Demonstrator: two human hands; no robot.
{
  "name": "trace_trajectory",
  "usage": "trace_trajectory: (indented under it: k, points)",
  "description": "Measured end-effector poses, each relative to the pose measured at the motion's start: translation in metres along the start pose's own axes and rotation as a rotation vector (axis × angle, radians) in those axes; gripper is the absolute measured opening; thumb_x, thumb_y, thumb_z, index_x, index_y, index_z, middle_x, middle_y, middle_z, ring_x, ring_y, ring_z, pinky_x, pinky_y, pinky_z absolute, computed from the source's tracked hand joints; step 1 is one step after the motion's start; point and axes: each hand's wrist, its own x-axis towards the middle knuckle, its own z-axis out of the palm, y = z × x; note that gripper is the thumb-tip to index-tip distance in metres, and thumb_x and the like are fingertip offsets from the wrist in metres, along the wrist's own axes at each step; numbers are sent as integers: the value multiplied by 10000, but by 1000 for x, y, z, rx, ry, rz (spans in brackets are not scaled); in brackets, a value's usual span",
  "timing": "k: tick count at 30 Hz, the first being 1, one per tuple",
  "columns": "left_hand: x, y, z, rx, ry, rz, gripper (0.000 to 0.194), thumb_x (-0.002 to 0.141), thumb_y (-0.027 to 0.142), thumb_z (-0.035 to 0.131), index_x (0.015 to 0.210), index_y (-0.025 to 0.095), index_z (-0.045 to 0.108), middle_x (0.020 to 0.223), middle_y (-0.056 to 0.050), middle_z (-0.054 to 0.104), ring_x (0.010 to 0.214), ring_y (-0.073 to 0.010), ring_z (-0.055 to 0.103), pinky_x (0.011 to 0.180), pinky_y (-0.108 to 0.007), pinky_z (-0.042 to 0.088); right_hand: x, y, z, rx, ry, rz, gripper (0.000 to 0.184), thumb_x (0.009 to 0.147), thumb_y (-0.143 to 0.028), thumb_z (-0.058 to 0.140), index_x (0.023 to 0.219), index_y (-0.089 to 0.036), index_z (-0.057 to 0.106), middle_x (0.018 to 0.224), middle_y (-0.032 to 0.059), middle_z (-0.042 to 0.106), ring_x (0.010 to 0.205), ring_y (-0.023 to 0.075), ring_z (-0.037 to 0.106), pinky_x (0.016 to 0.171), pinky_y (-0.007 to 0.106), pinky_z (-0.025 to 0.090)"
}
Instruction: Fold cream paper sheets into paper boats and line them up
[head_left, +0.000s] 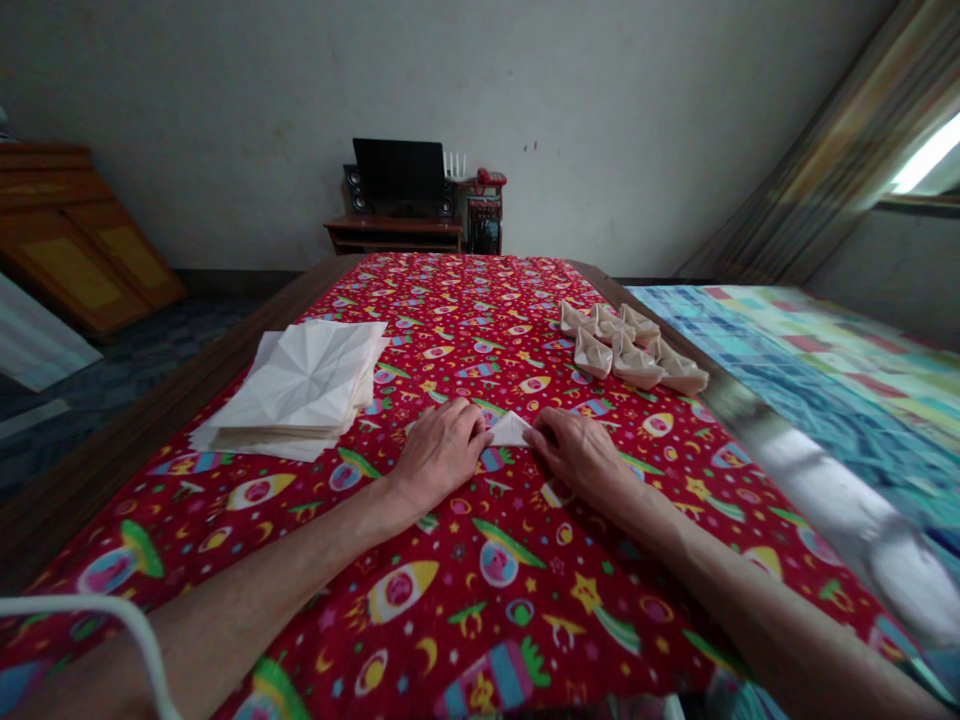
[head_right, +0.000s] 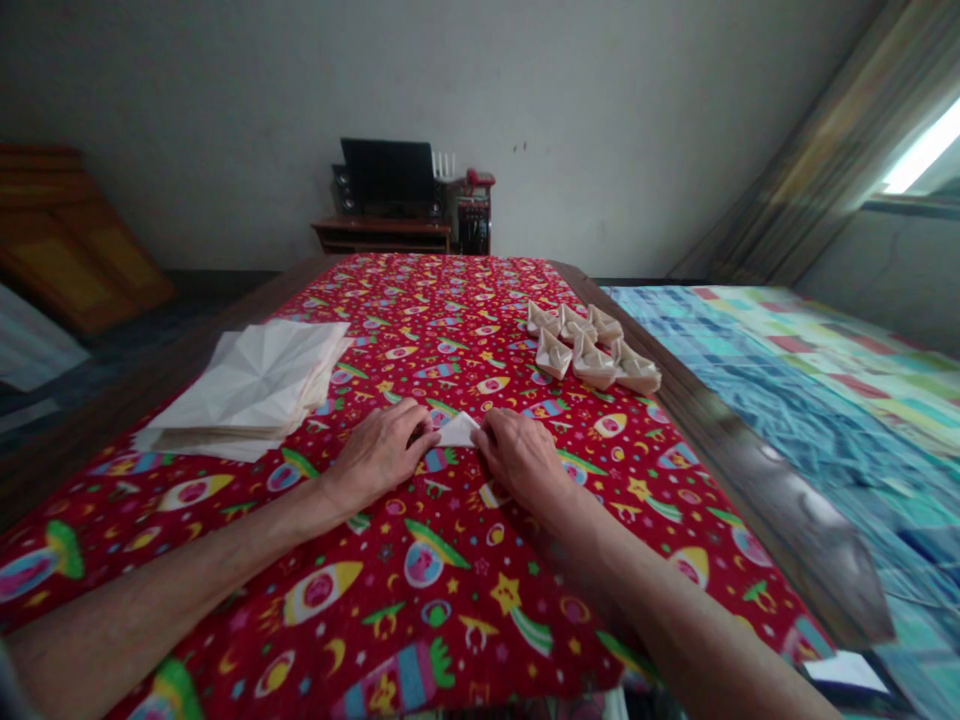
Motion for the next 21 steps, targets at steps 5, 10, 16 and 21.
trace_trajectory:
  k: [5,10,16,21]
  points:
    - [0,-4,3,-95,42,8,53,851,240,574,887,206,555,915,-11,582,836,-169,579,723,-278,454,1,0,1,-28,12,0,202,904,-301,470,787,-172,570,693,24,605,600,134,512,574,246,291]
    - [-2,-5,1,-100,145,103,181,890,194,491,1049,201,575,1054,-50,585,1008,-199,559,873,-328,462,1,2,3,-11,37,-35,181,900,-294,477,797,-177,569,714,25,620,627,140,537,573,245,301]
    - [-17,7,-1,-75,9,419,381,952,209,350,1320,166,437,1373,-69,486,1297,-179,397,1117,-398,253,2,3,7,-15,56,-22,179,896,-288,489,773,-182,565,694,21,614,604,133,532,563,241,304]
    - [-24,15,-4,-37,-166,359,424,962,271,331,1374,184,375,1451,-72,375,1355,-190,320,1132,-476,179,0,0,6,-25,103,-31,151,900,-278,491,863,-163,582,776,54,621,671,151,556,605,247,374]
